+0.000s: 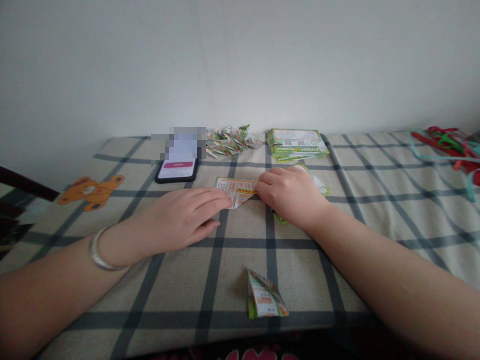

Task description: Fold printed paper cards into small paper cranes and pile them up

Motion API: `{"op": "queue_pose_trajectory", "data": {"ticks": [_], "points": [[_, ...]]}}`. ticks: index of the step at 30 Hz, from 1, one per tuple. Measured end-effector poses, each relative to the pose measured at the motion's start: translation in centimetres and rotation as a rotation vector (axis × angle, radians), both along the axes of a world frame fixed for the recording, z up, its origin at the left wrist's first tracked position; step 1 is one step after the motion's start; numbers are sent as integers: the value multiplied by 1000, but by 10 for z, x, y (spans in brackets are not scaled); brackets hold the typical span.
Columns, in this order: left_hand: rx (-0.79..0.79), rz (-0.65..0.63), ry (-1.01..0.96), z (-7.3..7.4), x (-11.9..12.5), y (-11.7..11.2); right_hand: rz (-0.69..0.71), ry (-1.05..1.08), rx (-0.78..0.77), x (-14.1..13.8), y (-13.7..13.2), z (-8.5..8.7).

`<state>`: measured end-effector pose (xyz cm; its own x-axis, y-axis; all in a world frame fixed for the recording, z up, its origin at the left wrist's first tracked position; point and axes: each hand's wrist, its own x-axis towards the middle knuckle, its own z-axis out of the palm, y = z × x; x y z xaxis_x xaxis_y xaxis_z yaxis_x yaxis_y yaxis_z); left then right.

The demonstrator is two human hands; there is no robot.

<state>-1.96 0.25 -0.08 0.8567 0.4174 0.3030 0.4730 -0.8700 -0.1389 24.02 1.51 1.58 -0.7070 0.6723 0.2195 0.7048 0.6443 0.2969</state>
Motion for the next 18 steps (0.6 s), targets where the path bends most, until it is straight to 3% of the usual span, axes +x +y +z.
{"op": "queue_pose_trajectory", "data": {"ticks": [9, 18], "points": [[7, 8, 26, 1, 2, 3, 105, -13, 94, 0, 3, 2], [-35, 56, -43, 3, 0, 6, 200, 145, 112, -4, -5, -1]]}}
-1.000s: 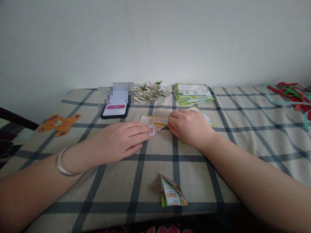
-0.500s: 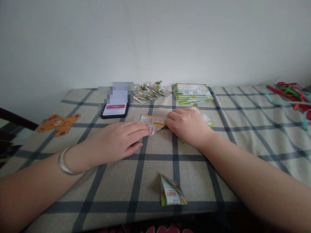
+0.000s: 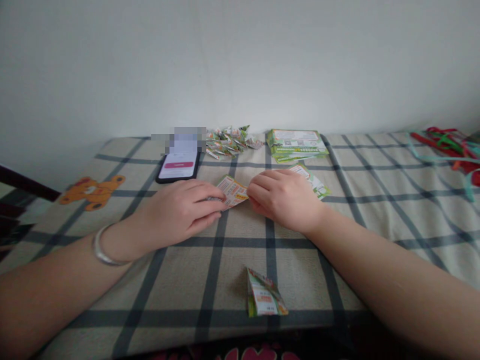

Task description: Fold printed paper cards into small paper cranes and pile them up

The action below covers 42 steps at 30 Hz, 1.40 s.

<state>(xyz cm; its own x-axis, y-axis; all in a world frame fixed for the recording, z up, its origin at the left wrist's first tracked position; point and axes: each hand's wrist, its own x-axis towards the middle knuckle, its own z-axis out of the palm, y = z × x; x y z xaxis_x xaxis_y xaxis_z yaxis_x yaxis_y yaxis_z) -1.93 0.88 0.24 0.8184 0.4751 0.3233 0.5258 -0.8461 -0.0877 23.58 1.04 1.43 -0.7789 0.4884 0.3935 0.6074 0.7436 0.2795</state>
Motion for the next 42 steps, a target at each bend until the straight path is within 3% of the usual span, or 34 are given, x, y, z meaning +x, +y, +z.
{"op": "queue_pose_trajectory", "data": {"ticks": [5, 14, 25, 35, 42], "points": [[59, -13, -13, 3, 2, 0, 57, 59, -105, -5, -5, -2], [90, 4, -22, 3, 4, -2, 172, 194, -149, -7, -6, -8], [-157, 91, -306, -3, 4, 3, 92, 231, -237, -1, 6, -13], [-244, 117, -426, -3, 6, 4, 90, 282, -330, -2, 11, -15], [-410, 123, -526, -9, 5, 3, 117, 357, -331, -1, 11, -13]]}}
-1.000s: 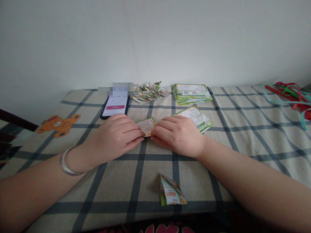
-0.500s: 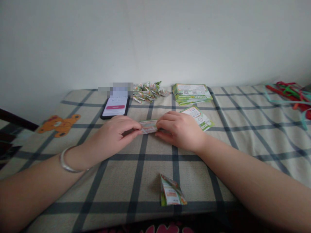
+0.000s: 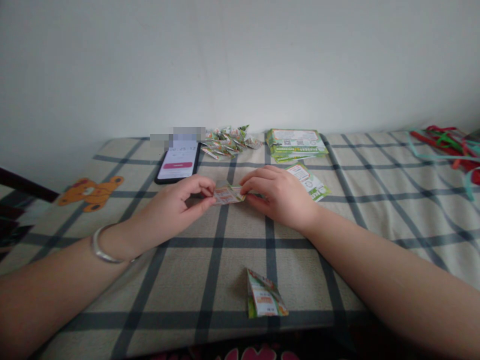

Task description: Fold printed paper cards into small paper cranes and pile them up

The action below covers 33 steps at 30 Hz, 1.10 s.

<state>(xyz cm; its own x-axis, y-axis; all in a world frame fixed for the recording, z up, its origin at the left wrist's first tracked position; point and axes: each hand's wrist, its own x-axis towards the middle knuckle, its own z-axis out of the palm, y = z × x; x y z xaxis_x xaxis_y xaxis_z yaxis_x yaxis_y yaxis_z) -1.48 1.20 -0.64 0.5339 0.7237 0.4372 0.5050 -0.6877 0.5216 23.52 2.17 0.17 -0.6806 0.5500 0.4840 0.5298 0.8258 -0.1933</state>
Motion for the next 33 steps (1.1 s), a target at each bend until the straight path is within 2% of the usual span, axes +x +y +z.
{"op": "queue_pose_trajectory", "data": {"ticks": [5, 9, 15, 22, 28, 30, 33], "points": [[-33, -57, -7, -5, -3, -3, 1, 109, -71, -3, -3, 1], [59, -98, 7, -3, -3, -4, -26, 185, -114, -3, -4, -1], [172, -128, -57, -2, -4, -5, -63, 252, -71, -1, -4, -2], [48, -91, -110, 2, -5, -6, -57, 335, -60, -3, -8, -2], [18, -3, -118, 1, -4, -3, -70, 357, -94, -3, -7, -3], [-22, 10, -121, 1, -4, -2, -83, 355, -132, -2, -6, -3], [-94, 31, -137, 2, -4, -1, -82, 304, -273, -2, -3, -6]]}}
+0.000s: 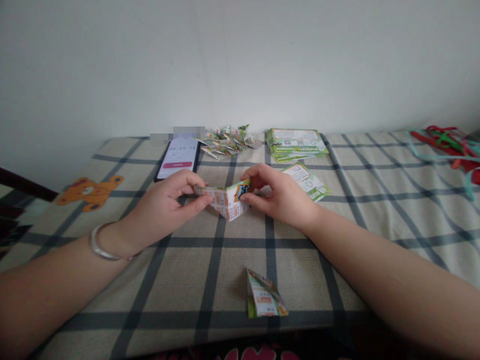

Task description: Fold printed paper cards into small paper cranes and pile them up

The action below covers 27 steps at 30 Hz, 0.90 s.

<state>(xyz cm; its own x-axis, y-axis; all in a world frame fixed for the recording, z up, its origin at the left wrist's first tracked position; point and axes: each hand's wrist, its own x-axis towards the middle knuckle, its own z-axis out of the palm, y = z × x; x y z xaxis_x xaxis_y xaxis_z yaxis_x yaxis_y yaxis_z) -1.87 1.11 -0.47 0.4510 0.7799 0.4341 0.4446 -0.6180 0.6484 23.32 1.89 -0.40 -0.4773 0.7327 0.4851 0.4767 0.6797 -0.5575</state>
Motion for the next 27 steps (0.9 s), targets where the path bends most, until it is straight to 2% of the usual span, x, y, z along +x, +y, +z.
{"op": "queue_pose_trajectory", "data": {"ticks": [3, 8, 12, 15, 23, 25, 27], "points": [[-38, 22, -26, 1, 1, 1, 5, -24, -95, 0, 2, -2], [-68, 39, -72, 1, 1, 2, -69, -27, -94, -1, 0, -2], [-127, 14, -60, 0, 0, 2, -166, -54, -93, -2, 0, -1], [-123, 39, -29, 1, 0, 0, -193, -101, -101, -2, 1, -1], [33, 192, 211, 7, -2, -4, -231, -192, -60, -2, 3, -2], [136, 158, 254, 7, -2, -2, -211, -202, -32, -2, 5, -2], [285, 49, 290, 6, -1, -1, -171, -214, 12, -1, 6, -3]]}}
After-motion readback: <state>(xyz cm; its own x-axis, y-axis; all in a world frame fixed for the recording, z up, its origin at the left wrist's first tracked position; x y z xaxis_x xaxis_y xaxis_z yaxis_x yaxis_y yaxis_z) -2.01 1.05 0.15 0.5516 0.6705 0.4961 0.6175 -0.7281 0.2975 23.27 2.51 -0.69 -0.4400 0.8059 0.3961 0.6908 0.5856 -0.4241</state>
